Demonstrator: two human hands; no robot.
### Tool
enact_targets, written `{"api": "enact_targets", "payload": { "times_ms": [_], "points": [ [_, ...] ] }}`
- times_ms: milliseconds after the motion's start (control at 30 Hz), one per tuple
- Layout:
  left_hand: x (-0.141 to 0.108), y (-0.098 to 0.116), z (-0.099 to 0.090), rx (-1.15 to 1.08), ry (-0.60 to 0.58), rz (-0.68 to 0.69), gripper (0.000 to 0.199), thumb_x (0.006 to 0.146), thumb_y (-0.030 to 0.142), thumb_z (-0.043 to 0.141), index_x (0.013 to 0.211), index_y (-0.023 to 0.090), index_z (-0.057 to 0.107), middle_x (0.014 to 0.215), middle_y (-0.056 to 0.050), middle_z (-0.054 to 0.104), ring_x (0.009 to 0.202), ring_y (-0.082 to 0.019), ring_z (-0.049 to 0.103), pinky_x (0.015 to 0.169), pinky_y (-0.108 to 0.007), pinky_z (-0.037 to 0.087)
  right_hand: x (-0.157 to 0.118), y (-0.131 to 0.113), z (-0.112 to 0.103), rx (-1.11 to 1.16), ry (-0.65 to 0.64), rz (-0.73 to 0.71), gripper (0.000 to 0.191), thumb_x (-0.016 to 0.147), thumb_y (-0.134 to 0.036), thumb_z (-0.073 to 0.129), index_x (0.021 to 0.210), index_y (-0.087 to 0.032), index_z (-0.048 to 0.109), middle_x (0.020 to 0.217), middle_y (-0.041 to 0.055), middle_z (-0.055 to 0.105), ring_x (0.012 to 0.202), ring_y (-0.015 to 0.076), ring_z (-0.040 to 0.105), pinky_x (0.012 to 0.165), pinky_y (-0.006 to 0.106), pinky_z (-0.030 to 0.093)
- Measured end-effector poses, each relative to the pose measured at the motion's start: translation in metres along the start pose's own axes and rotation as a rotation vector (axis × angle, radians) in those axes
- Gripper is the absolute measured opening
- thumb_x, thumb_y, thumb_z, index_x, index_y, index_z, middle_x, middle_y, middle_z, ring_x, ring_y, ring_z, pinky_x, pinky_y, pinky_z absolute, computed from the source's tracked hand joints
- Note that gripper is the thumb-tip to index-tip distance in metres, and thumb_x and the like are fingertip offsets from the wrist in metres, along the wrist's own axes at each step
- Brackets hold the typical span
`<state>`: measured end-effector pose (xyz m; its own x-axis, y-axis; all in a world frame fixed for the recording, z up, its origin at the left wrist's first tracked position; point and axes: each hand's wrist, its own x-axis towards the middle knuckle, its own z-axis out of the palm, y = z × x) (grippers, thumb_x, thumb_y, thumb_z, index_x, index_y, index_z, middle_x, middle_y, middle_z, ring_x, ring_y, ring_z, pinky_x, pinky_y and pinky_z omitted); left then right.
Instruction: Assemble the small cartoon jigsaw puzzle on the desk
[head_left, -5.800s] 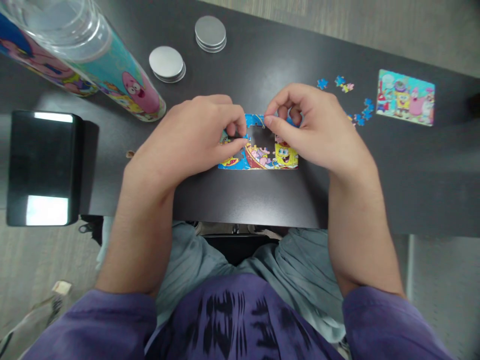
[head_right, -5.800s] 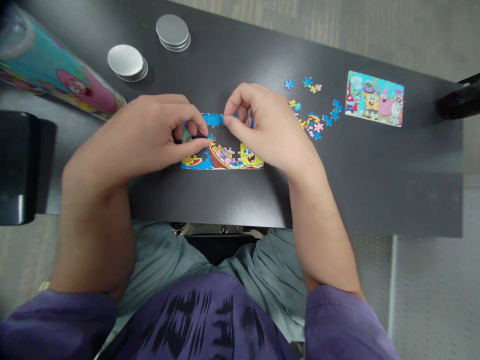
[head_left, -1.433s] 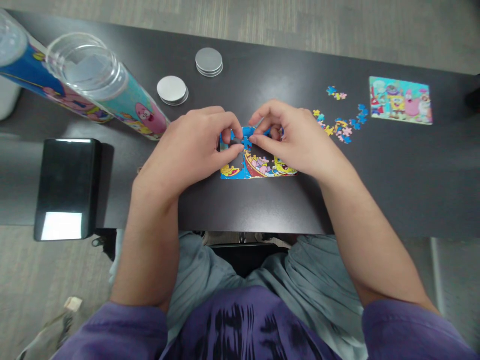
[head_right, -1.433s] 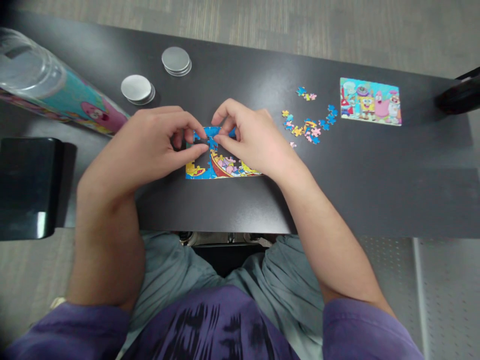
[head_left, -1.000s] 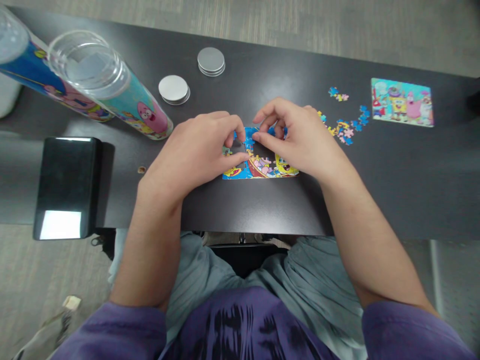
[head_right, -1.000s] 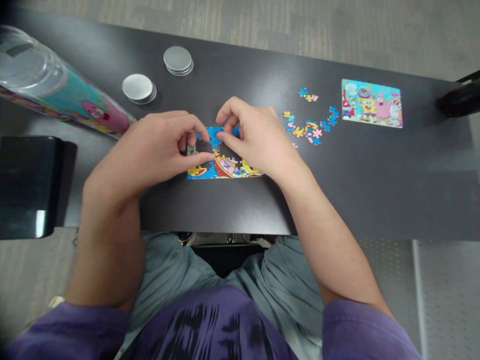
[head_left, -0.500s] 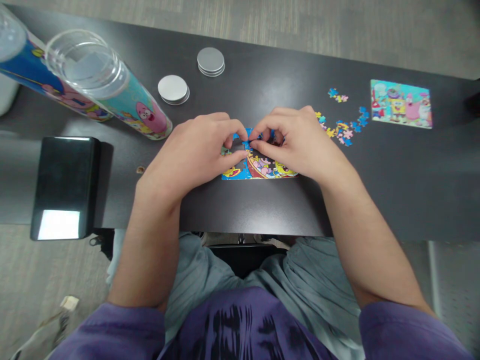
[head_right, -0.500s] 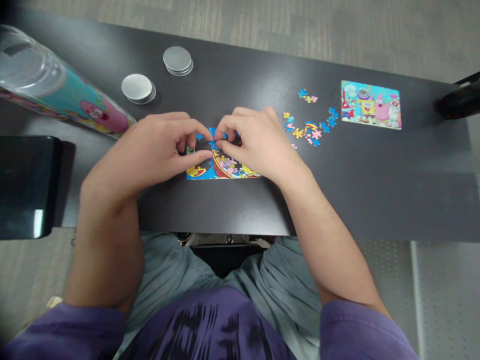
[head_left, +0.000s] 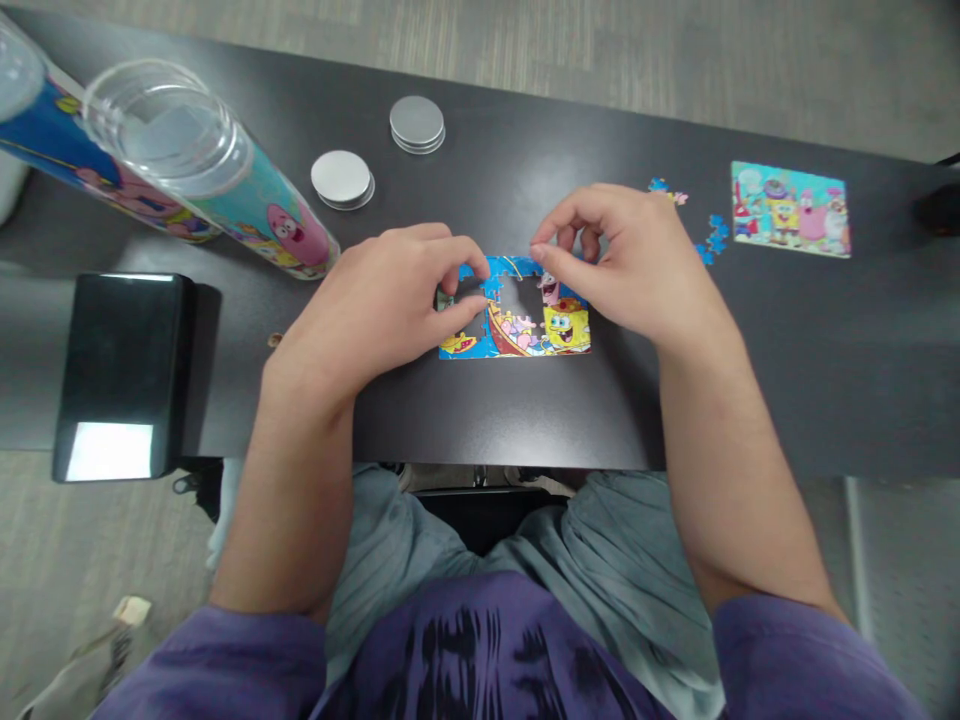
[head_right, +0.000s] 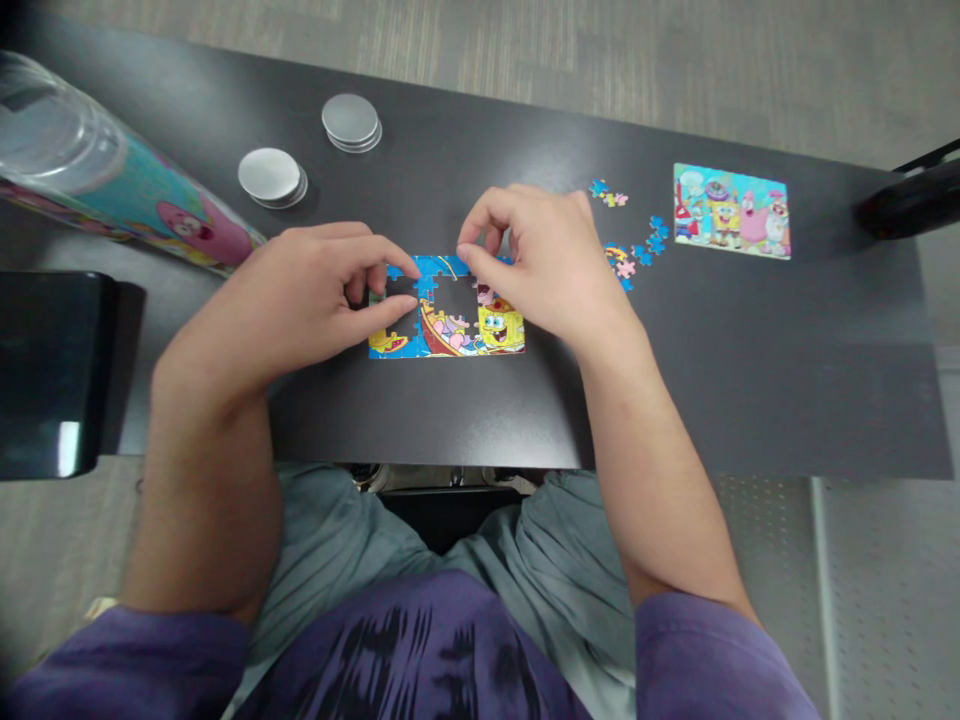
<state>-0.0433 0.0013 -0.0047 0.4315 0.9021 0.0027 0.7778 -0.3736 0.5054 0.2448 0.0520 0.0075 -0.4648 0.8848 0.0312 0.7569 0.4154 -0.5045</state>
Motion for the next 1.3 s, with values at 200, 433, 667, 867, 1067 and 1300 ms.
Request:
{"api": "enact_targets", "payload": {
  "times_ms": [200, 433, 667, 867, 1067, 1300],
  "points": [
    [0.0, 0.001, 0.002, -0.031, -0.062, 0.062, 0.033, 0.108, 0.041, 0.091, 0.139, 0.029, 0.091, 0.114, -0.006, 0.082, 0.098, -0.029, 0.076, 0.084, -0.045, 0.05, 0.002, 0.009, -0.003, 0.038, 0.049, 0.023, 0.018, 0.118, -0.056, 0.088, 0.114, -0.039, 0.093, 0.118, 0.0127, 0.092, 0.109, 0.0463, 0.083, 0.1, 0.066, 0.062],
    [0.001, 0.002, 0.001, -0.061, -0.058, 0.026, 0.027, 0.104, 0.045, 0.092, 0.128, 0.035, 0.092, 0.112, -0.006, 0.082, 0.099, -0.032, 0.079, 0.083, -0.047, 0.052, 0.001, 0.006, -0.011, 0.074, 0.05, 0.054, 0.013, 0.114, -0.042, 0.092, 0.105, -0.035, 0.086, 0.113, 0.0118, 0.09, 0.108, 0.0448, 0.082, 0.101, 0.061, 0.061],
    [0.001, 0.007, -0.004, -0.013, -0.063, 0.022, 0.03, 0.118, 0.04, 0.073, 0.134, 0.03, 0.096, 0.112, -0.007, 0.081, 0.088, -0.025, 0.071, 0.08, -0.045, 0.05, 0.001, 0.033, -0.016, 0.176, 0.243, 0.054, 0.019, 0.104, -0.011, 0.093, 0.098, -0.028, 0.085, 0.092, 0.0034, 0.082, 0.075, 0.0212, 0.062, 0.08, 0.042, 0.047],
    [0.0, 0.009, -0.004, -0.026, -0.058, 0.013, 0.027, 0.116, 0.036, 0.078, 0.134, 0.026, 0.096, 0.111, -0.006, 0.079, 0.088, -0.023, 0.067, 0.083, -0.046, 0.05, 0.003, 0.054, -0.025, 0.154, 0.383, 0.081, 0.024, 0.098, -0.002, 0.093, 0.093, -0.025, 0.086, 0.085, 0.0019, 0.081, 0.071, 0.0178, 0.058, 0.074, 0.041, 0.041],
    [-0.001, -0.001, 0.0, -0.023, -0.045, 0.027, 0.033, 0.117, 0.044, 0.075, 0.138, 0.029, 0.094, 0.113, -0.006, 0.075, 0.088, -0.027, 0.067, 0.084, -0.048, 0.047, -0.015, 0.093, -0.058, 0.154, 0.358, 0.22, 0.017, 0.1, -0.023, 0.094, 0.095, -0.028, 0.08, 0.096, 0.0071, 0.083, 0.079, 0.0217, 0.059, 0.081, 0.044, 0.046],
    [0.001, -0.004, 0.002, -0.06, -0.004, 0.069, 0.029, 0.114, 0.054, 0.065, 0.122, 0.035, 0.085, 0.106, -0.006, 0.074, 0.086, -0.029, 0.066, 0.082, -0.048, 0.044, -0.041, 0.131, -0.083, 0.071, 0.138, 0.346, 0.021, 0.09, -0.047, 0.099, 0.095, -0.032, 0.086, 0.096, 0.0054, 0.083, 0.085, 0.0283, 0.064, 0.081, 0.046, 0.051]
  ]
}}
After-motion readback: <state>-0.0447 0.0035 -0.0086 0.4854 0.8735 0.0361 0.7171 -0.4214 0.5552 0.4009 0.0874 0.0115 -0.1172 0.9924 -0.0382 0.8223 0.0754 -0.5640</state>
